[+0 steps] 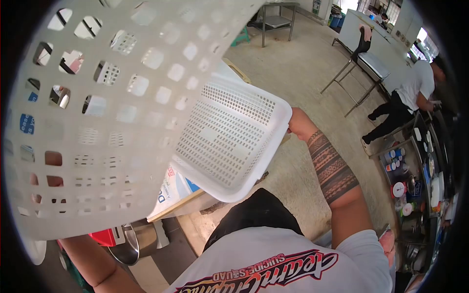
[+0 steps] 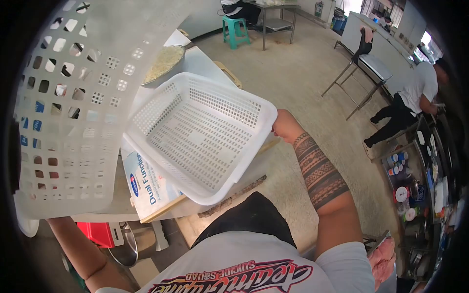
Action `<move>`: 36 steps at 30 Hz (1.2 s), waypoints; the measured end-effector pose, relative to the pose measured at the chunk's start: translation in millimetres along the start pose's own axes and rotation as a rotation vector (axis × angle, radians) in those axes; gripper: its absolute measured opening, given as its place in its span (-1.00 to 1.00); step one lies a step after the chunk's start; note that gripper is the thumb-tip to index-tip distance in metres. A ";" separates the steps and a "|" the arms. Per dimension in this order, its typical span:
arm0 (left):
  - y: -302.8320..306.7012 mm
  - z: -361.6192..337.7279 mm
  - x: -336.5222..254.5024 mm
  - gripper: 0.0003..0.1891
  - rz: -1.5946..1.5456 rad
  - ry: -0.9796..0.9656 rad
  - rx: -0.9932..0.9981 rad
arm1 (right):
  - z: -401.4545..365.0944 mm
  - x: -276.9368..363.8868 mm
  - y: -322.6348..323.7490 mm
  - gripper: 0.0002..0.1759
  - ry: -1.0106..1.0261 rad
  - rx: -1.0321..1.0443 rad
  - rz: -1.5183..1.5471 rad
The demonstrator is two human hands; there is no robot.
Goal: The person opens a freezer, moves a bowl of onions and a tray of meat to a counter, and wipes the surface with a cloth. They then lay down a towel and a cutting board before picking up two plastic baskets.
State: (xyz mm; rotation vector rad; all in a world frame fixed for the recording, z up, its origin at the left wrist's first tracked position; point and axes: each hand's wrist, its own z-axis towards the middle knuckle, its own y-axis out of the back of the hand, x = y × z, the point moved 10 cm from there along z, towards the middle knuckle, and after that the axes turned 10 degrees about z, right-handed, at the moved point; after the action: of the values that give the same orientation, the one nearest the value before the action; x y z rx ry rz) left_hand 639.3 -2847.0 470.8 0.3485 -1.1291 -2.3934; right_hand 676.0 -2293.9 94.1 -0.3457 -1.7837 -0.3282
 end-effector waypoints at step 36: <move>51.1 -90.1 -34.1 -0.71 0.079 0.183 -0.041 | -234.3 51.7 -224.2 -0.88 1.064 0.337 -0.588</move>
State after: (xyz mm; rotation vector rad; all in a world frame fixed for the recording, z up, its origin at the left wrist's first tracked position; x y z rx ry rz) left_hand 721.3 -2917.0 454.7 0.4892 -0.9920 -2.2609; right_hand 782.2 -2589.4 190.1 0.5395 -0.8102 -0.4906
